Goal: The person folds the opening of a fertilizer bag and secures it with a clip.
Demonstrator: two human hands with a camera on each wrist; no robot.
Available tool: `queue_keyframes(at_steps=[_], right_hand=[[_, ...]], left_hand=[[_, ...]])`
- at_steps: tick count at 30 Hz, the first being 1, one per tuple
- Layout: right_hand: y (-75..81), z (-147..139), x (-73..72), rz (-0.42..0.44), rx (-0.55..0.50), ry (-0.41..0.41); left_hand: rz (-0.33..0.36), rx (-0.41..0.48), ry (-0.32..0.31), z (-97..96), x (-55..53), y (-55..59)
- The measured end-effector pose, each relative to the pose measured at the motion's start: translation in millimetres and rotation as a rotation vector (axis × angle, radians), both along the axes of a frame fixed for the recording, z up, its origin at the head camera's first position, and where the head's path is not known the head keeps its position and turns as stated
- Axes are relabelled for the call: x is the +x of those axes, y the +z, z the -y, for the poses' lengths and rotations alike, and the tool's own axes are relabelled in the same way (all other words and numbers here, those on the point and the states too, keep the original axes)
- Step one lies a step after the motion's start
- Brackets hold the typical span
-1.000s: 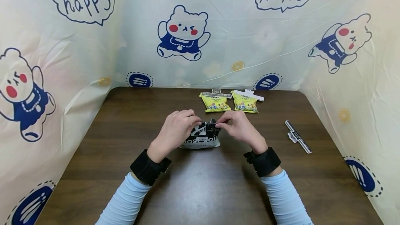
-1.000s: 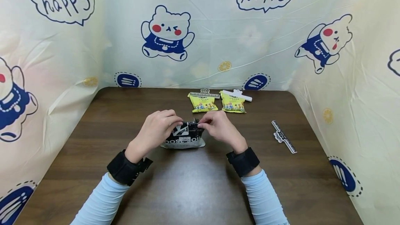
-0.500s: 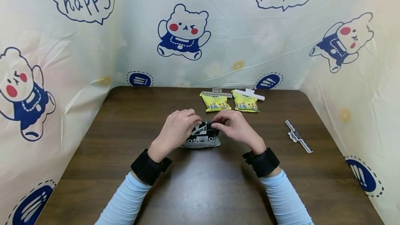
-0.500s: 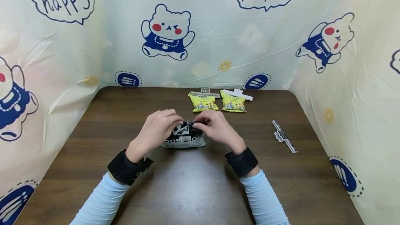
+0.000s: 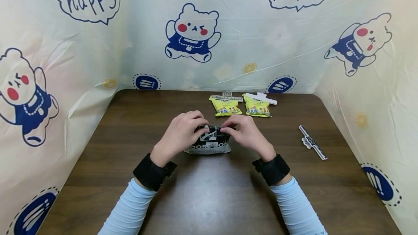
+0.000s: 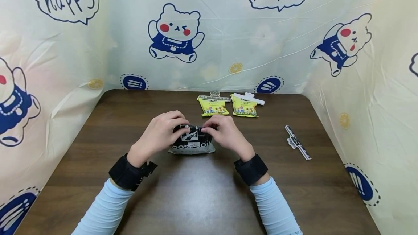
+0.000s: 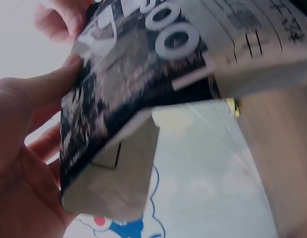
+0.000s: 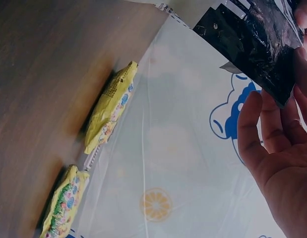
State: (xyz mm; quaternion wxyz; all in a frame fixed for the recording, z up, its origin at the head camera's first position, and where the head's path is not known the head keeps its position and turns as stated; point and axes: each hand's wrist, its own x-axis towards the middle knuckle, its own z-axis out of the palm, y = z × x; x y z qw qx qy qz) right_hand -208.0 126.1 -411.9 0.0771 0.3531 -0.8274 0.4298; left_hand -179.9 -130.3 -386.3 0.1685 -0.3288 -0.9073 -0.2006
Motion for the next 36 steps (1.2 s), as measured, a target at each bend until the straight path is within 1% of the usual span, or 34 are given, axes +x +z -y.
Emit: queue_keyframes(at_steps=[7, 13, 16, 21, 25, 30, 36], right_hand=[[-0.4, -1, -1.5, -0.003, -0.006, 0.002], [-0.7, -1, -1.8, -0.017, -0.018, 0.008], [-1.6, -1, -1.6, -0.018, -0.024, 0.012], [-2.5, -1, -0.7, -0.031, -0.034, 0.022], [-2.3, -1, 0.1, -0.033, -0.039, 0.029], [-2.6, -1, 0.3, -0.019, -0.041, 0.028], [-0.4, 1, 1.6, -0.005, -0.021, 0.02]], left_hand=[[0.07, 0.053, -0.024, 18.3, -4.8, 4.9], [0.133, 0.08, -0.03, 25.1, -5.9, 8.6], [0.153, 0.103, -0.035, 26.6, -6.1, 9.3], [0.16, 0.126, -0.059, 27.5, -6.4, 9.1], [0.159, 0.119, -0.068, 28.3, -7.7, 7.5], [0.168, 0.092, -0.054, 31.5, -7.7, 10.0], [0.169, 0.068, -0.024, 42.4, -6.4, 15.8]])
